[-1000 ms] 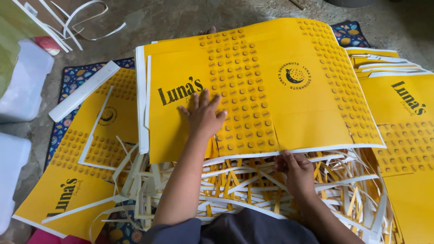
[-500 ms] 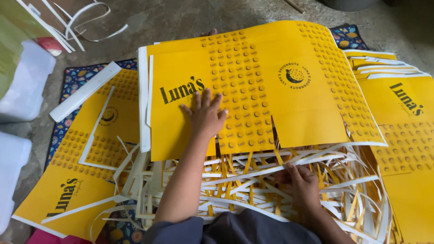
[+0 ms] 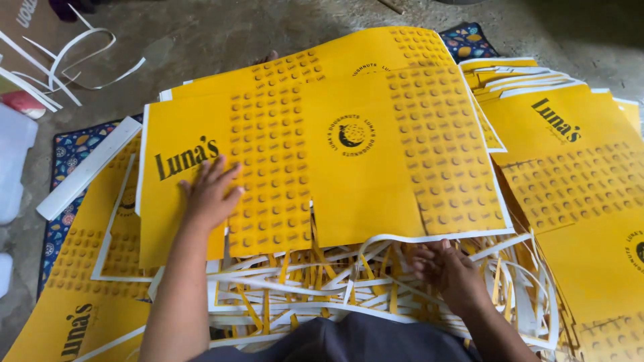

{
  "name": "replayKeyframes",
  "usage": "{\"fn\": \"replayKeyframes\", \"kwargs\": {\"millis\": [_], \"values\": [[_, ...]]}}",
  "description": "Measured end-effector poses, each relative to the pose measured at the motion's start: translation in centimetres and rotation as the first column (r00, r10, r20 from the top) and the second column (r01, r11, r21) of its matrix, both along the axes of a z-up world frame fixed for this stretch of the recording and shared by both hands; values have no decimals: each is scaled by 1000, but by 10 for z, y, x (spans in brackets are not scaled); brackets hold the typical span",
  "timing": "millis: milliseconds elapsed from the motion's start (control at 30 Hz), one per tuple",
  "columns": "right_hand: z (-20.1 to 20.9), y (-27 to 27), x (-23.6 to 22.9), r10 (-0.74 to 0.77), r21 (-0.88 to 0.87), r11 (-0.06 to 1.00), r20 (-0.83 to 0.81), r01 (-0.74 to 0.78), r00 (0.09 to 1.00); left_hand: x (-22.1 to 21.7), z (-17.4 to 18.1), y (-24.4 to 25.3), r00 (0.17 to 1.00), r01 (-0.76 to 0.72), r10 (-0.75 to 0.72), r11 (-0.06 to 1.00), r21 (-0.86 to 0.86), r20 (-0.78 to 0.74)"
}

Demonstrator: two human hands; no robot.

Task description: Sorting and stacking printed yellow paper bags from a pile of scraps

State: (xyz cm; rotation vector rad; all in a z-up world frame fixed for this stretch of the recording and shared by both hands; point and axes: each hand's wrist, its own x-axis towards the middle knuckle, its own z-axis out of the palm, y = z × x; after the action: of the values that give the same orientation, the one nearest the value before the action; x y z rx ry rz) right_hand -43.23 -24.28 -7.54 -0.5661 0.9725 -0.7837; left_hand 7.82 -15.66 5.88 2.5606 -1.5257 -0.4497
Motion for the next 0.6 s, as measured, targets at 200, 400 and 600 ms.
{"fn": "replayKeyframes", "kwargs": {"millis": [200, 400, 600], "values": [[43, 5, 32, -37, 6, 999, -99, 38, 994, -39, 54, -52, 906, -177, 59, 952, 248, 420], [37, 8, 47, -120, -37, 992, -82, 117, 989, -162, 35, -141, 950, 230, -209, 971, -65, 232], [67, 26, 54, -72, -95, 994, -180, 56, 981, -207, 59, -154, 984, 127, -148, 973, 194, 97]]}}
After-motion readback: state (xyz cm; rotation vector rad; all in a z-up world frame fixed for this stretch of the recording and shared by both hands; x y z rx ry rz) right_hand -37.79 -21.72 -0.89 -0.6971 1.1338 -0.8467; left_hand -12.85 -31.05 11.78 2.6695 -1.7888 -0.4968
